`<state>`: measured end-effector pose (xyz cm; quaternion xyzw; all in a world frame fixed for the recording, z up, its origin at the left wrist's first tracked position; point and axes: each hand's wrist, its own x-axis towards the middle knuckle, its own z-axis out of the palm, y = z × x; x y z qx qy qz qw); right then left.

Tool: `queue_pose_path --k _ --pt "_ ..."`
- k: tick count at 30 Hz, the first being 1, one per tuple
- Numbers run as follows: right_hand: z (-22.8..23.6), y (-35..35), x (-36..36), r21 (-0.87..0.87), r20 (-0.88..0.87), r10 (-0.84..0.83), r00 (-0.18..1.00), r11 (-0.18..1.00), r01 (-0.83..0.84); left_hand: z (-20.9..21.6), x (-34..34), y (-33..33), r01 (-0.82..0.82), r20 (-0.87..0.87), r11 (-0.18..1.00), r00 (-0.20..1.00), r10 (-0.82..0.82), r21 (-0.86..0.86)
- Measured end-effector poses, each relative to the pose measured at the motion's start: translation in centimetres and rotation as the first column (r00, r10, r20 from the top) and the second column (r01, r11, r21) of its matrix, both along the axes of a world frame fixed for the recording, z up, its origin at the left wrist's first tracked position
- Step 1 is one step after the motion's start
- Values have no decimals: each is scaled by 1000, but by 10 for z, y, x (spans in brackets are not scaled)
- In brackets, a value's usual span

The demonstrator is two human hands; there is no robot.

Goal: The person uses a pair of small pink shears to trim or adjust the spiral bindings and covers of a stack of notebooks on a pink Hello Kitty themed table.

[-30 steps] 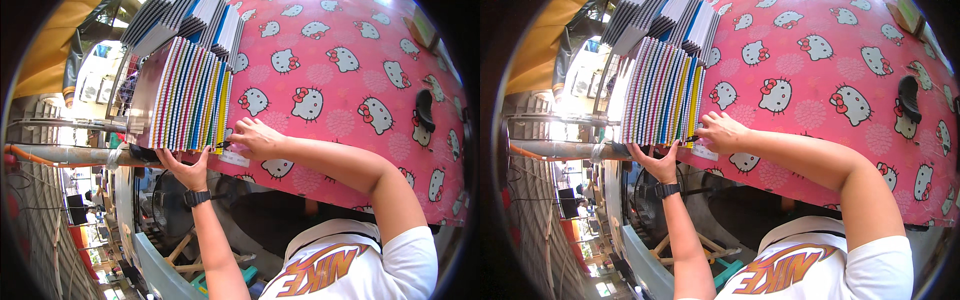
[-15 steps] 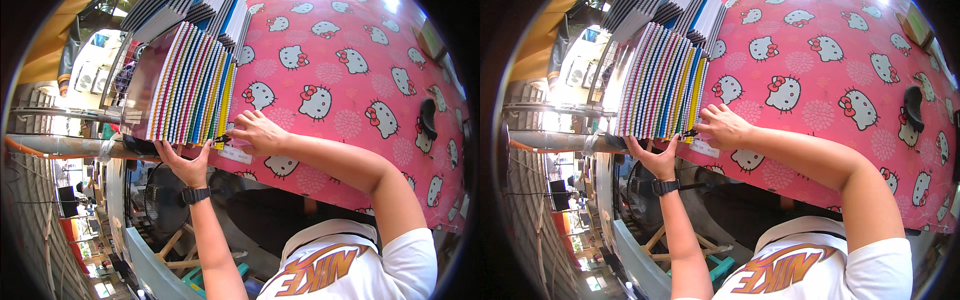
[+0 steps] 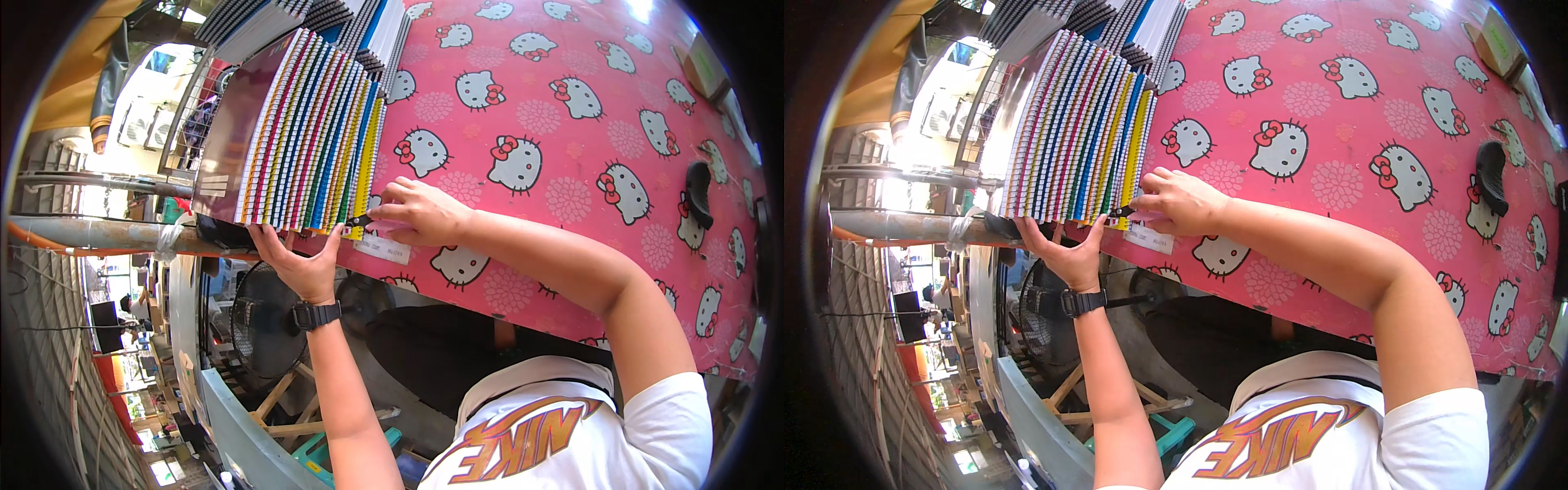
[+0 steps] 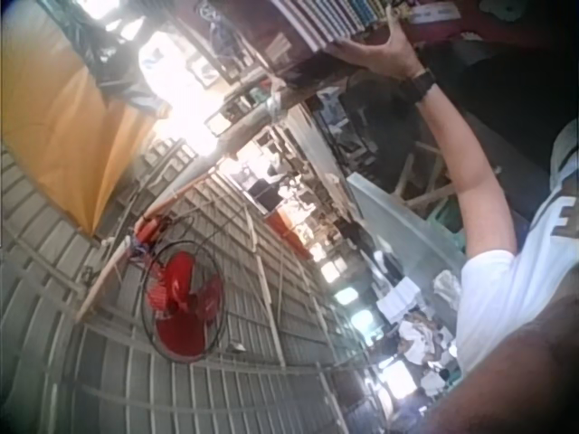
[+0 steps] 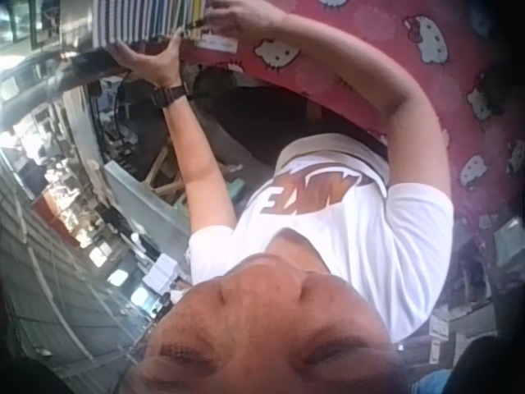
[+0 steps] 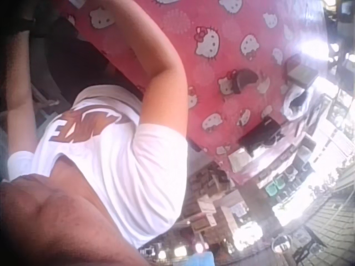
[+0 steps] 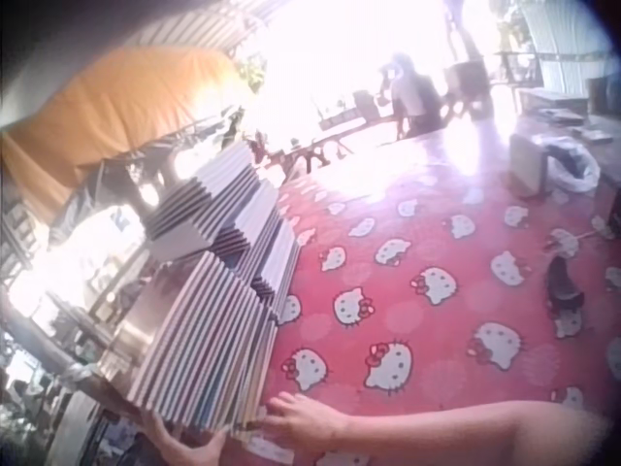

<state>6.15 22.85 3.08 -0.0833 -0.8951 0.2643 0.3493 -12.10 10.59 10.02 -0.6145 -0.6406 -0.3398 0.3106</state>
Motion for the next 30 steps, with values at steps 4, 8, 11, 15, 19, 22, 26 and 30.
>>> queue_pose_path --k 4,8,11,15,19,22,26,30 --pt "9 0 5 28 66 -36 997 999 34 -3 -2 -2 -21 16 1000 1000 21 -4" --pt "6 0 3 82 33 -78 996 994 75 -2 -3 -1 -36 -38 999 999 36 7" --pt "2 -2 -1 121 51 -86 995 990 79 -2 -1 -1 -46 -46 999 998 46 -5" --pt "0 -3 -3 163 31 -103 994 982 96 -2 -1 -1 -22 -24 1000 999 22 4" --pt "-1 -3 -3 139 8 -76 997 987 74 -2 -2 -1 -21 -15 1000 1000 21 4" --pt "-3 3 0 -12 32 14 999 1000 -14 -1 2 1 -21 -3 1000 1000 21 -6" --pt "9 4 4 -74 156 12 988 997 -1 0 0 -1 -41 -24 999 999 41 -12" --pt "5 0 4 32 46 -50 998 998 49 -2 1 -1 -6 47 1000 999 7 -4"
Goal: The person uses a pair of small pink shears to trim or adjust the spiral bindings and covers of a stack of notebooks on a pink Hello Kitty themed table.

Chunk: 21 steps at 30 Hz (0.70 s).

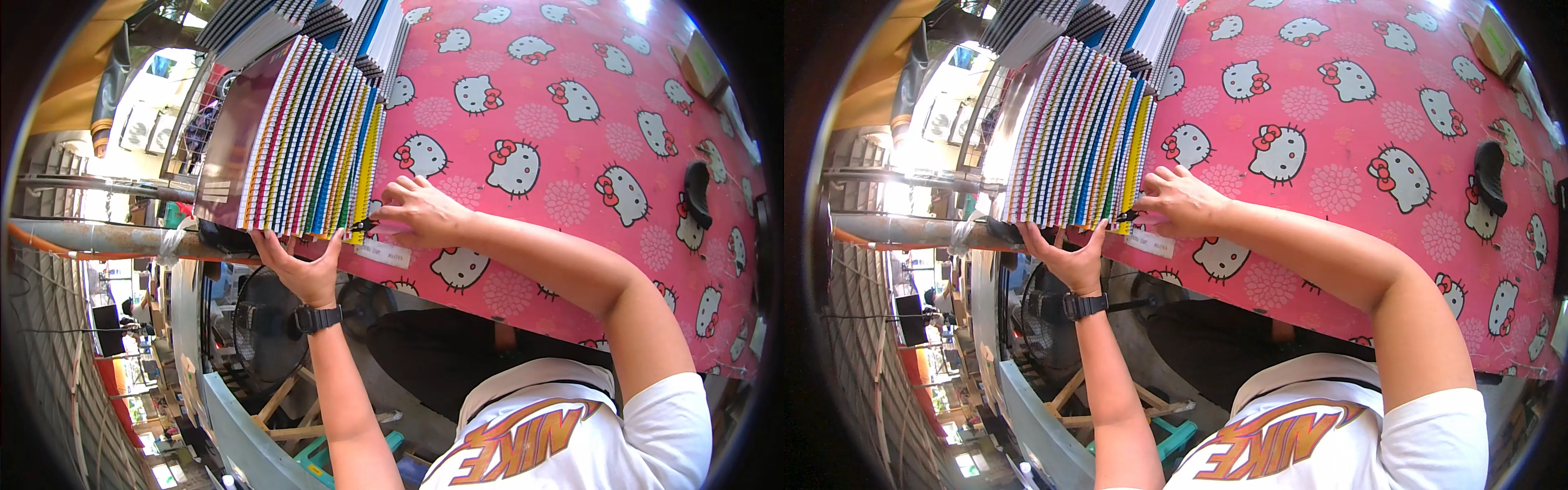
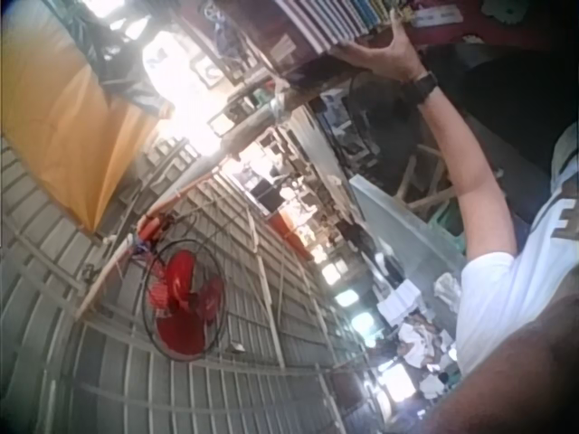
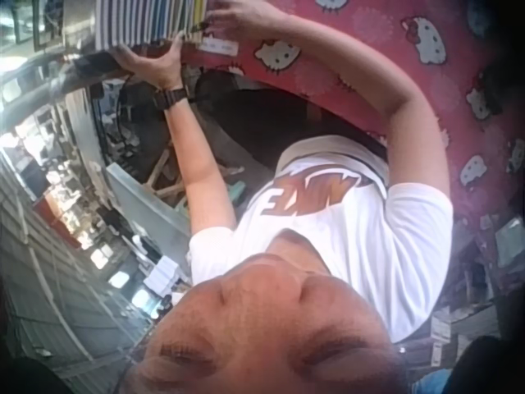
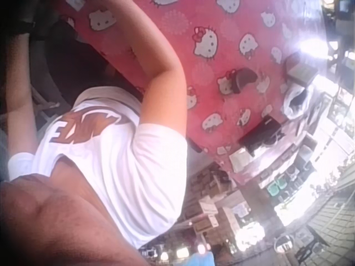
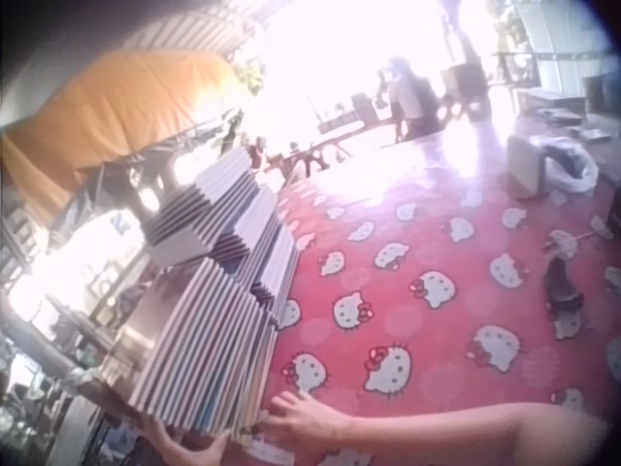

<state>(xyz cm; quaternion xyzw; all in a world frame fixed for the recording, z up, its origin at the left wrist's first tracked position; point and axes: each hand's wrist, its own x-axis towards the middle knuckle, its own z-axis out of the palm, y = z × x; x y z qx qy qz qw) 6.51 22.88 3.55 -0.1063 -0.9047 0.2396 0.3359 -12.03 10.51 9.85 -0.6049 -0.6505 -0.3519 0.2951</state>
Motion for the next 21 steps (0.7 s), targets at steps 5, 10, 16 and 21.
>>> queue_pose_path --k 5,10,16,21 --pt "-2 0 -3 54 -26 -27 999 998 28 0 -3 -1 -45 -79 999 996 44 -8" --pt "-2 -1 -2 64 -21 -33 999 997 35 -1 -4 0 -16 -41 1000 999 16 -1" --pt "-2 -3 -2 93 5 -52 999 994 51 1 0 0 -26 -65 1000 998 25 -3" --pt "-4 -3 -4 124 7 -54 999 991 53 1 0 1 -11 -45 1000 999 11 -5"
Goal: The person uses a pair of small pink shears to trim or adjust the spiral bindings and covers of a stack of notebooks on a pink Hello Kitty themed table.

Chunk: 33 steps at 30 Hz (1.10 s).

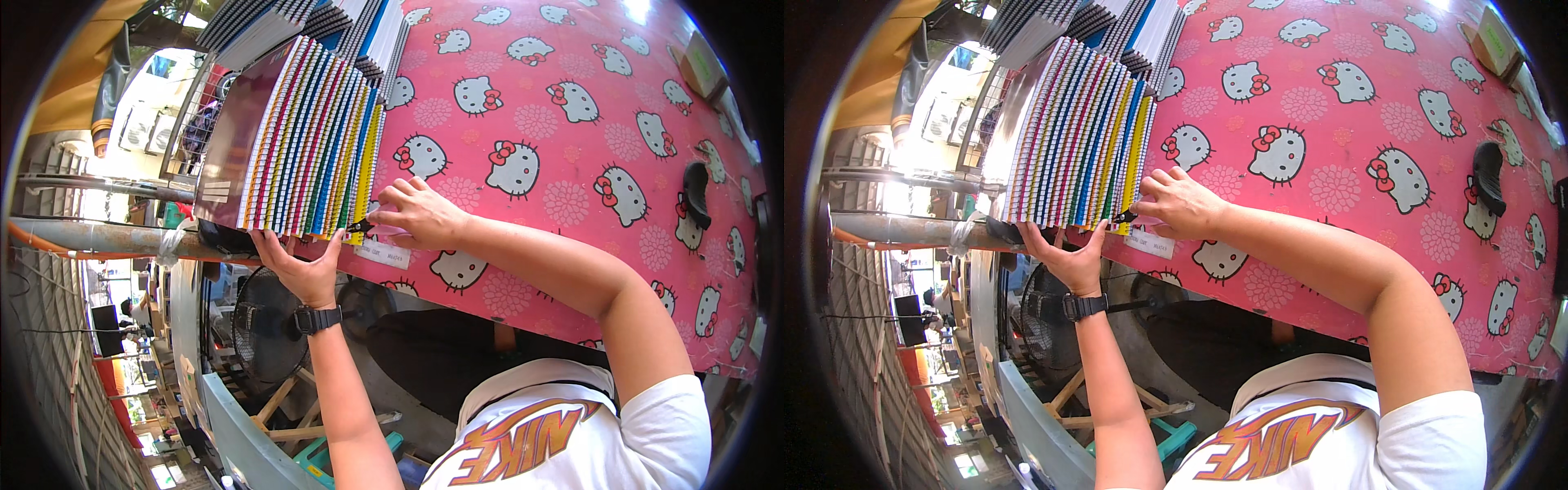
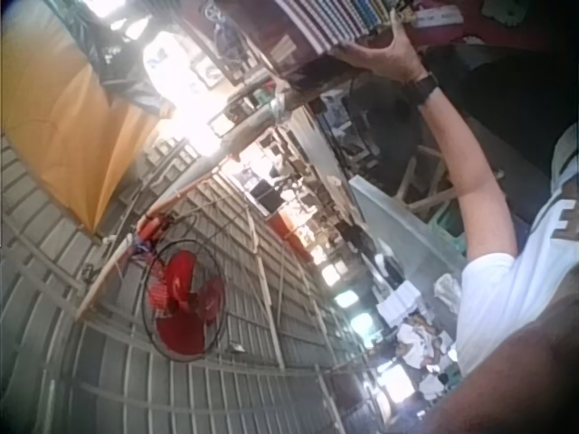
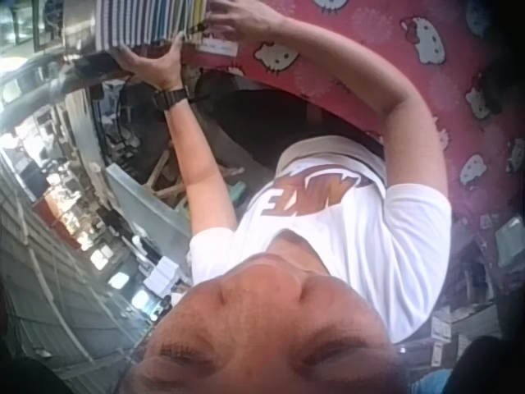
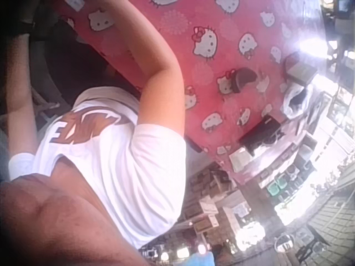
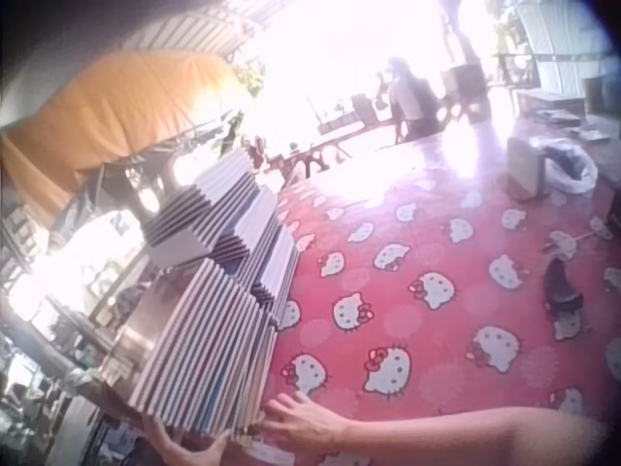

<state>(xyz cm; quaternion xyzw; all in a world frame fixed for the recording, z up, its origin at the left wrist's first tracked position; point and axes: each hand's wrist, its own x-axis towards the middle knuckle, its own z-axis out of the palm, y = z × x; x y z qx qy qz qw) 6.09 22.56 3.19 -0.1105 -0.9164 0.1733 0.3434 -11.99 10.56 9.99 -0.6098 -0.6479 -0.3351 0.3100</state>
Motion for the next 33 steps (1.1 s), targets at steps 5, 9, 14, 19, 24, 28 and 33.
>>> queue_pose_path --k 5,9,14,19,24,28,33 --pt "-3 -1 -2 9 -49 6 999 1000 -6 -1 0 0 15 26 1000 1000 -15 3" --pt "-5 -1 -1 17 -64 -2 998 1000 3 -1 -3 -1 -13 -13 1000 1000 13 1" --pt "-5 -1 -1 79 -80 -31 996 996 37 -1 -3 -1 -2 0 1000 1000 2 1" --pt "-6 -1 -2 91 -77 -34 996 995 41 -1 -1 0 -6 2 1000 1000 6 1" --pt "-5 -1 -2 106 -71 -39 997 993 46 -1 -1 0 -9 -13 1000 1000 9 2" --pt "9 0 0 -272 -15 102 995 957 -102 -1 -1 -1 -7 16 1000 1000 7 -1" --pt "41 24 -4 -926 189 382 905 375 35 -2 -4 0 -24 -47 1000 999 24 -1"
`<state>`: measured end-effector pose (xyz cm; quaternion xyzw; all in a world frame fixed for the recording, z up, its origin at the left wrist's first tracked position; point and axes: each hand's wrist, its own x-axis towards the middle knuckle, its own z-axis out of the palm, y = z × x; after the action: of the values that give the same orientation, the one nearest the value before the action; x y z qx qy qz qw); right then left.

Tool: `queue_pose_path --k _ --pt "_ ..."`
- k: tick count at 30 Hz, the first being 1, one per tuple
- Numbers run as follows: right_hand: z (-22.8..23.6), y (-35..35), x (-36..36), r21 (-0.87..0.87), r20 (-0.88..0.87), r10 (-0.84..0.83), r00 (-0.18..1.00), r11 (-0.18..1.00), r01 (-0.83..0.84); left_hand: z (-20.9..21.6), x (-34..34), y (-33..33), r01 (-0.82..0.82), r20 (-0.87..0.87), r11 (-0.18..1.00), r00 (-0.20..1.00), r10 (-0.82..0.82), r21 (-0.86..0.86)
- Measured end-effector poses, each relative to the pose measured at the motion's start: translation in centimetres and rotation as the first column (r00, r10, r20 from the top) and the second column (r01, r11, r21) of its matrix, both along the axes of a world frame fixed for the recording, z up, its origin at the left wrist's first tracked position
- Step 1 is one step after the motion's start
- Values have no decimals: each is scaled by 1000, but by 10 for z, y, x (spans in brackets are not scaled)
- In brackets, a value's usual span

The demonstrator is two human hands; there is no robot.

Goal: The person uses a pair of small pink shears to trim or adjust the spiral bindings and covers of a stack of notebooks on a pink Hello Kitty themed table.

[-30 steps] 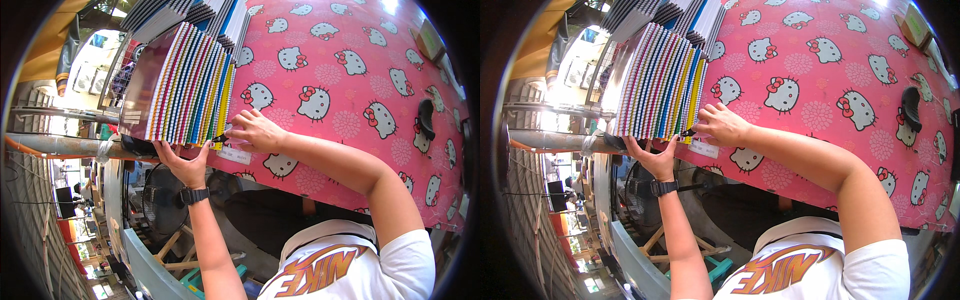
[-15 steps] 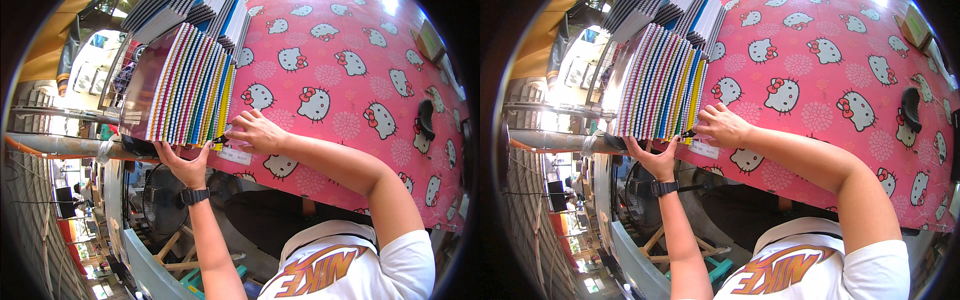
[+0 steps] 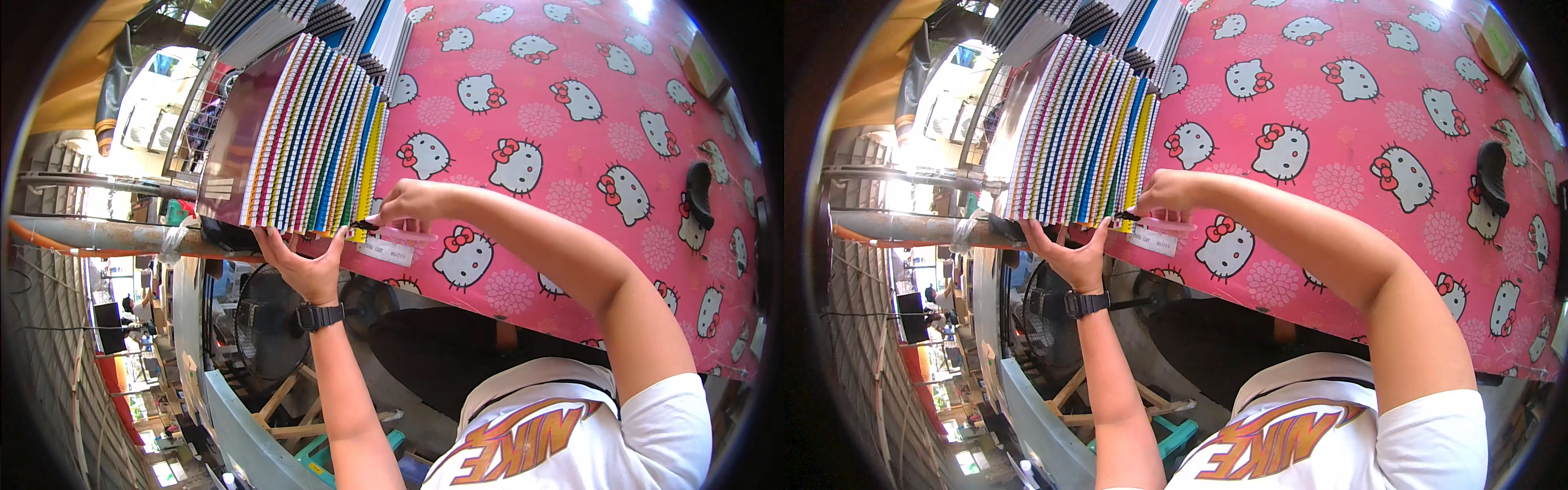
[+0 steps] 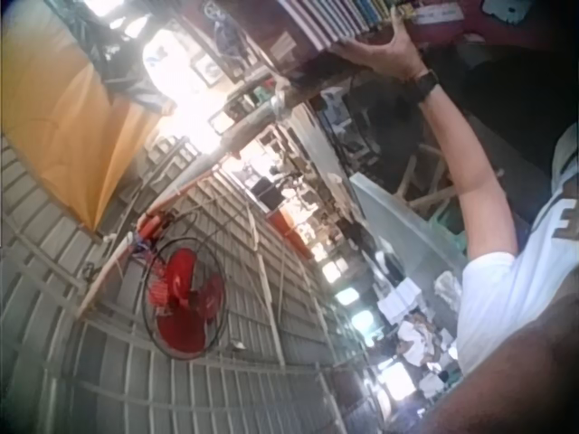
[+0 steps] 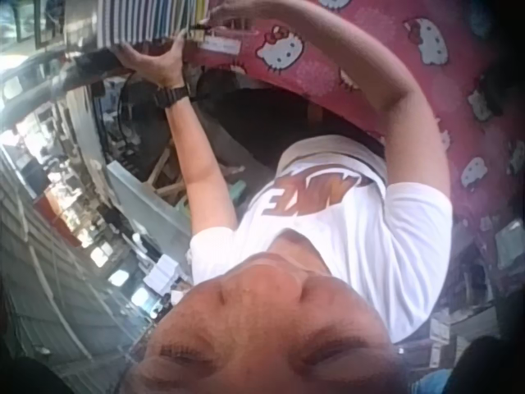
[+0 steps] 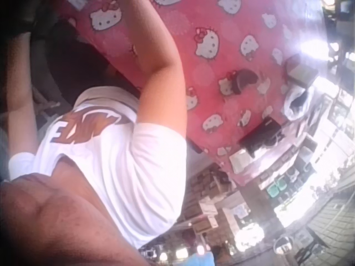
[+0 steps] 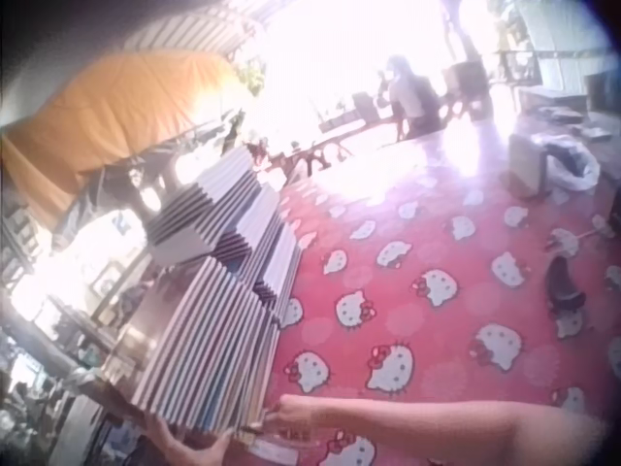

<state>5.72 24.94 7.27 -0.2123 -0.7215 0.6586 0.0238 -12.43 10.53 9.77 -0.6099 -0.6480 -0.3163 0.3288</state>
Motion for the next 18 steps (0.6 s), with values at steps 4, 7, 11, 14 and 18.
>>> queue_pose_path --k 4,7,11,14,18 --pt "-11 -22 0 280 -133 -136 982 945 168 0 0 -1 33 106 999 994 -32 -5" --pt "-15 -36 12 795 -202 -95 975 566 220 2 2 -6 7 41 998 999 -4 -62" --pt "-32 -32 11 788 -348 -91 933 511 344 -4 -1 -8 -41 -37 992 999 36 -116" --pt "-38 -30 9 793 -384 -66 921 487 366 -24 6 -15 -116 76 991 990 121 -69" --pt "-38 -29 2 747 -440 -13 898 549 375 -65 18 -30 -34 900 998 436 -24 43"
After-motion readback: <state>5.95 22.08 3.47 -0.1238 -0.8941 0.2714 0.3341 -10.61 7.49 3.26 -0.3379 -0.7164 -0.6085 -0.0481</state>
